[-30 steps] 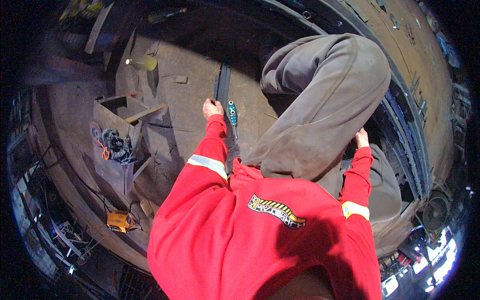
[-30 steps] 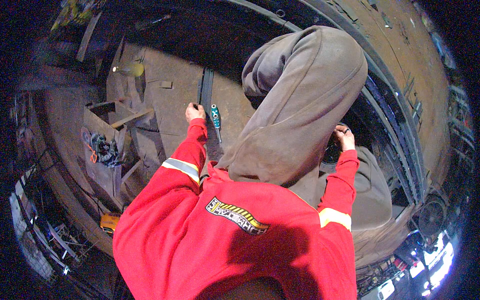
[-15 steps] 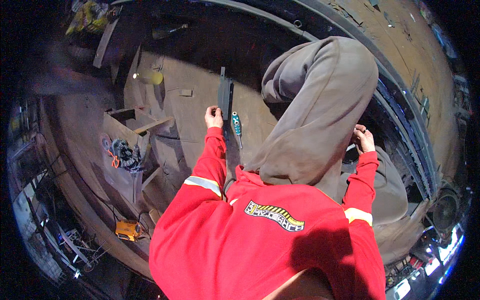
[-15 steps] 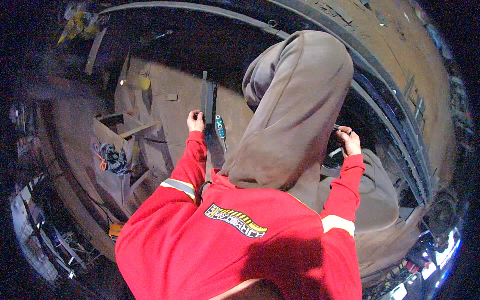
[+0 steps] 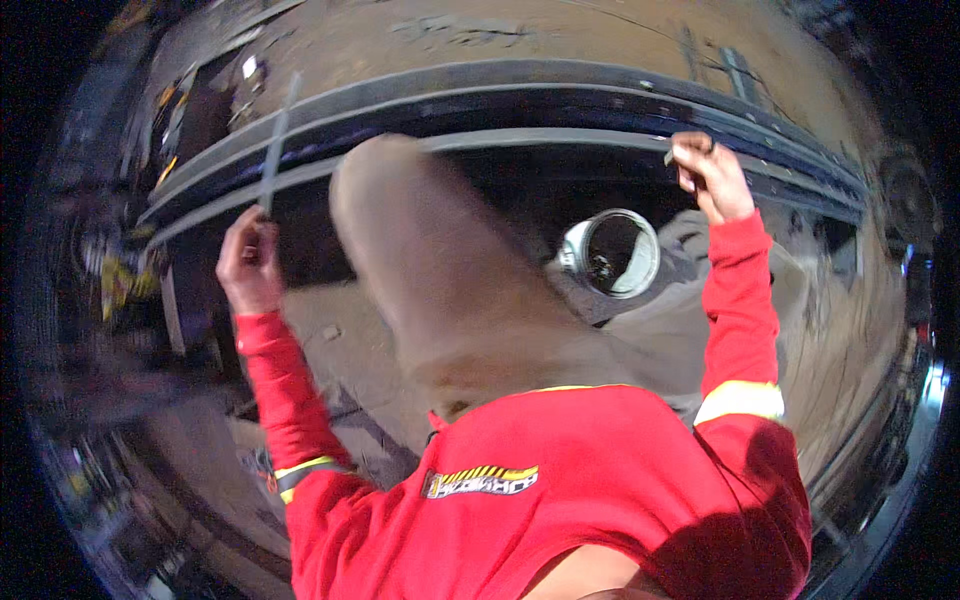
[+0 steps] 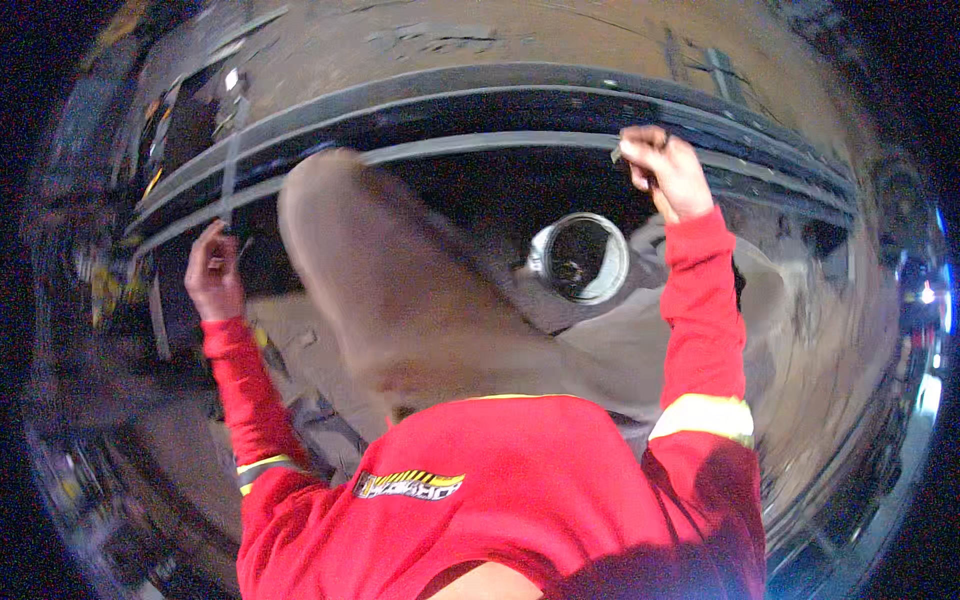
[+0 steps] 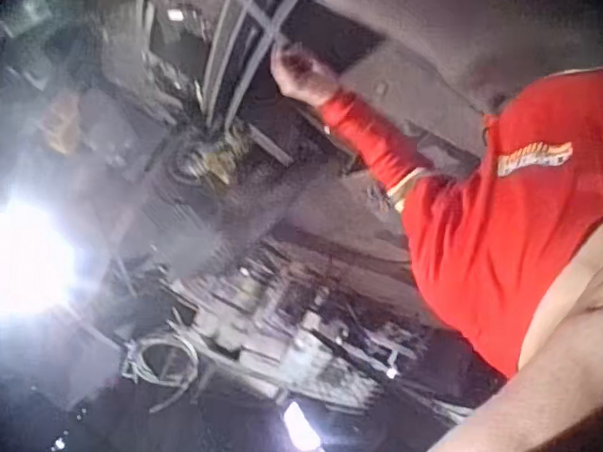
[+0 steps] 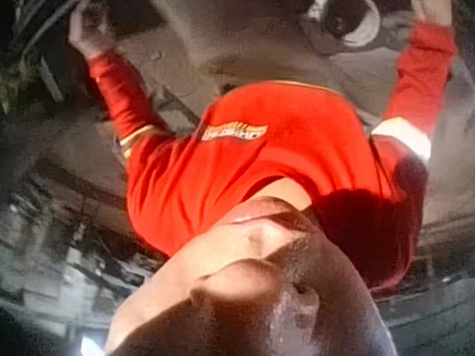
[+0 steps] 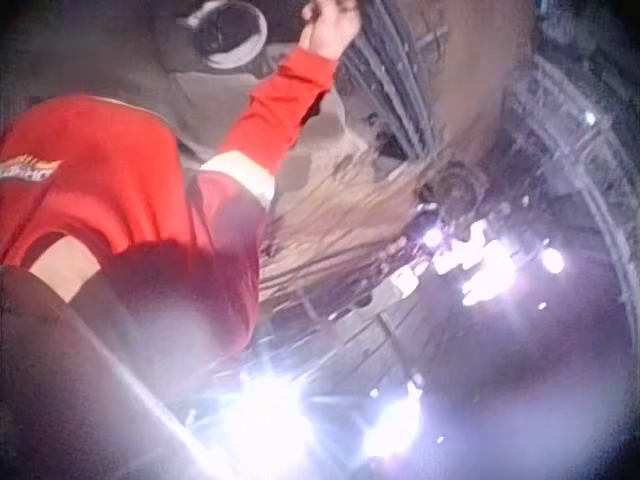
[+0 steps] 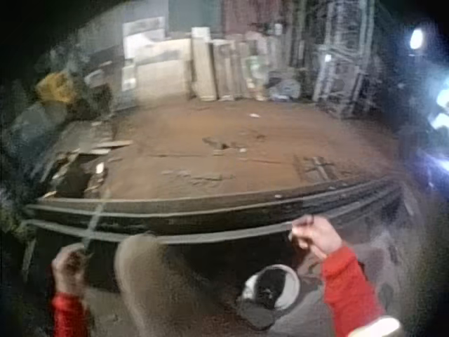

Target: The person sits on the floor and assembles a long metal frame by hand, inserting fasteners into pre-drilled holes and tightening them with a screwdriver. They repeatedly adjust the frame's alignment and check the fit of the components.

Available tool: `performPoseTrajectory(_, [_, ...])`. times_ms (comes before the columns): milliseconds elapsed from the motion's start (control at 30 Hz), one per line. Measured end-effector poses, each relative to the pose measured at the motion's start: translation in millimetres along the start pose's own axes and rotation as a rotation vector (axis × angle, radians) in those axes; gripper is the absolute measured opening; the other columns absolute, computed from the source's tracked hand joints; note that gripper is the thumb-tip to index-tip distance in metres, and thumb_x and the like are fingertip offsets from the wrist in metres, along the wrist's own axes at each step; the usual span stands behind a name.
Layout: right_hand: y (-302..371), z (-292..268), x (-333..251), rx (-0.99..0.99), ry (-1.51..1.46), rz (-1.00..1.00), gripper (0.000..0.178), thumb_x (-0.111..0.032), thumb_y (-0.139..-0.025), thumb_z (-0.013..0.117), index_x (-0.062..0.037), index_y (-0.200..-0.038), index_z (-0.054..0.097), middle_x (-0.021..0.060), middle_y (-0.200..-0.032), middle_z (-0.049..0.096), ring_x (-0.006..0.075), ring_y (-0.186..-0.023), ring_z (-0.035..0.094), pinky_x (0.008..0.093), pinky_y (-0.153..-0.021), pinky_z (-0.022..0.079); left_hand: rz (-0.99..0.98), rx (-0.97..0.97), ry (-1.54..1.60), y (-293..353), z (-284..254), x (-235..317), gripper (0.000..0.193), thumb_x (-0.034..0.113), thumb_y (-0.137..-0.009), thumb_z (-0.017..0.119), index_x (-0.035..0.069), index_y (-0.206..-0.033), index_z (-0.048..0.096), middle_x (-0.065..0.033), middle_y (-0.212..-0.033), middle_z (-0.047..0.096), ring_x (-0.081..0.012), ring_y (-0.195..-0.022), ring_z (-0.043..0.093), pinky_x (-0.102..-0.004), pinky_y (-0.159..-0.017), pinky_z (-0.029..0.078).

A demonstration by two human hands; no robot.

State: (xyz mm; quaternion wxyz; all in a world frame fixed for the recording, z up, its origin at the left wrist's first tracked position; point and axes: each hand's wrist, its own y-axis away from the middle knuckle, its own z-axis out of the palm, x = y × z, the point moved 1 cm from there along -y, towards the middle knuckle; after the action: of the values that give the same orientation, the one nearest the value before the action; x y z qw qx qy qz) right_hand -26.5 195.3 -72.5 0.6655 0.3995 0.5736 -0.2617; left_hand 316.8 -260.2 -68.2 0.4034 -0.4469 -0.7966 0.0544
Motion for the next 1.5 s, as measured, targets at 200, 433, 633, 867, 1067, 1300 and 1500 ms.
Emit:
performPoseTrajectory(200, [-21.0, -31.5, -59.8, 0.037, 0.094, -0.152, 0.026, -0.014, -0.081, 0.069, 0.0008, -0.100, 0.061, 0.0033, -0.085, 0.063, 0.0053, -0.067, 0.051, 0.0196, -0.055, 0.037, 0.499, -0.428, -0.111, -118.3, 70.6, 155.1, 0.025, 0.010, -0.084, 0.060, 0.005, -0.107, 0.064, -0.0161, -0.093, 0.064, -0.0292, -0.087, 0.063, -0.0345, -0.077, 0.049])
performPoseTrajectory(433, [-65.2, -5.3, 13.3, 0.111, 0.324, 0.027, 0.018, -0.005, -0.076, 0.071, -0.0019, -0.094, 0.066, 0.0067, -0.086, 0.067, 0.0119, -0.079, 0.062, 0.0259, -0.076, 0.050, 0.473, -0.663, 0.102, -62.5, 257.1, 155.1, 0.019, 0.009, -0.079, 0.060, 0.007, -0.098, 0.065, -0.0156, -0.088, 0.062, -0.0355, -0.083, 0.061, -0.0395, -0.074, 0.050])
performPoseTrajectory(633, [-96.4, -15.7, 57.7, 0.190, 0.385, -0.048, 0.018, -0.006, -0.074, 0.073, -0.0020, -0.090, 0.066, 0.0050, -0.082, 0.066, 0.0109, -0.073, 0.057, 0.0264, -0.070, 0.048, 0.500, -0.680, 0.154, -52.4, 289.8, 122.2, 0.017, 0.007, -0.079, 0.059, 0.008, -0.094, 0.067, -0.0140, -0.083, 0.062, -0.0335, -0.079, 0.061, -0.0396, -0.072, 0.051])
performPoseTrajectory(867, [-116.2, -2.2, 70.9, 0.119, 0.550, -0.059, 0.017, -0.007, -0.076, 0.071, -0.0023, -0.091, 0.066, 0.0065, -0.083, 0.067, 0.0126, -0.075, 0.060, 0.0280, -0.072, 0.049, 0.421, -0.692, 0.280, -54.2, 297.6, 112.1, 0.018, 0.002, -0.074, 0.061, 0.007, -0.089, 0.069, -0.0137, -0.080, 0.063, -0.0315, -0.079, 0.061, -0.0378, -0.073, 0.051])
performPoseTrajectory(1067, [-122.7, 3.1, 79.1, 0.048, 0.634, -0.020, 0.019, -0.006, -0.079, 0.068, 0.0007, -0.097, 0.064, 0.0092, -0.093, 0.066, 0.0155, -0.088, 0.062, 0.0303, -0.083, 0.049, 0.411, -0.667, 0.255, -48.3, 300.3, 105.1, 0.015, 0.007, -0.073, 0.062, 0.007, -0.086, 0.069, -0.0140, -0.077, 0.063, -0.0325, -0.079, 0.061, -0.0404, -0.075, 0.050])
performPoseTrajectory(1300, [-119.8, -4.0, 88.3, 0.112, 0.543, 0.003, 0.018, -0.005, -0.079, 0.067, 0.0005, -0.096, 0.064, 0.0079, -0.086, 0.065, 0.0139, -0.080, 0.063, 0.0273, -0.077, 0.050, 0.371, -0.669, -0.058, -32.5, 285.2, 135.0, 0.030, 0.026, -0.075, 0.065, 0.005, -0.097, 0.064, -0.0160, -0.091, 0.061, -0.0346, -0.090, 0.056, -0.0421, -0.081, 0.047])
performPoseTrajectory(1500, [-120.2, 3.0, 80.6, 0.118, 0.598, 0.029, 0.018, -0.005, -0.080, 0.066, 0.0000, -0.097, 0.063, 0.0081, -0.085, 0.066, 0.0129, -0.079, 0.063, 0.0264, -0.076, 0.050, 0.356, -0.701, -0.049, -28.0, 288.6, 133.8, 0.035, 0.027, -0.075, 0.064, 0.002, -0.099, 0.060, -0.0178, -0.093, 0.058, -0.0354, -0.093, 0.055, -0.0420, -0.083, 0.046])
